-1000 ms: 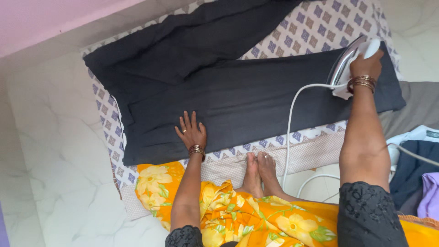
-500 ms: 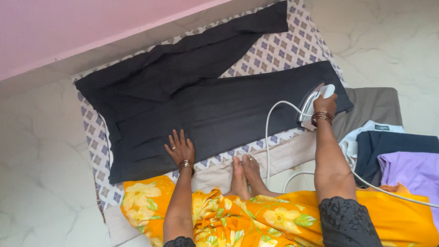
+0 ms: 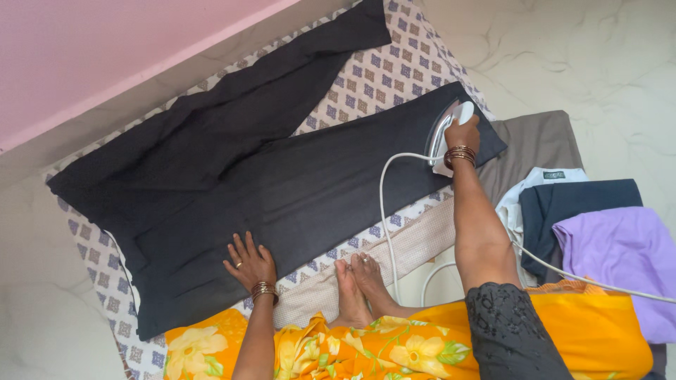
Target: The person irons a pair of black trousers laid out on a patterned mat on the floor. They use a white electric iron to smooth the fabric, repeatedly moving the iron back and forth along the legs and adjusting the trousers with their hands.
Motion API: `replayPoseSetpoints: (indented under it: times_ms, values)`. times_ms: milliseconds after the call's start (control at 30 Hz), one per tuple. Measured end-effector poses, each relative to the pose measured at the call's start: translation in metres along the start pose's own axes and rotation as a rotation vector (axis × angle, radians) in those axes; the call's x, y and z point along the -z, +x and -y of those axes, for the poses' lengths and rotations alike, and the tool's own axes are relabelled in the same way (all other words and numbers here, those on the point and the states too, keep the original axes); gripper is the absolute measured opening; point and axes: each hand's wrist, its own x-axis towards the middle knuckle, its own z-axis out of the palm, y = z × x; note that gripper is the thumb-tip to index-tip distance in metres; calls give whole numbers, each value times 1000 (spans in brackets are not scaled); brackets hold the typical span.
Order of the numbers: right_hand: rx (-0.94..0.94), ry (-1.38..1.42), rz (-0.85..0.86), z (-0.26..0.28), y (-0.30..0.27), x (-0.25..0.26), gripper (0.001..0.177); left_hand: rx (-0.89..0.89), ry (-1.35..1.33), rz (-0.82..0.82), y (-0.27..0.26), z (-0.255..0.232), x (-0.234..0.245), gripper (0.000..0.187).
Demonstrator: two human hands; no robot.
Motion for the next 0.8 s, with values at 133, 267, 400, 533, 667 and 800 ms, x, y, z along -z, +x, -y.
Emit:
replayPoseSetpoints:
  times_ms: [133,267,400,533,667,800]
  values:
    - [37,-3,-25,5,37,-21,51,6,4,10,-1,-1,3,57]
    - [134,-51,-44,-3,68,-33,55,14,4,-2,-1,-2,1,57]
    - [203,-5,10,-6,65,-21,54,18,-3,-4,1,0,-3,56]
    - [247,-18,50,-6,39,-11,55,39,-69,15,0,-1,-5,57]
    - [354,-61,96,-8,-1,13,50,39,-96,-2,-1,0,-5,58]
    - [445,-118,210,-3,-39,43,55,39,-97,5,-2,-1,-4,59]
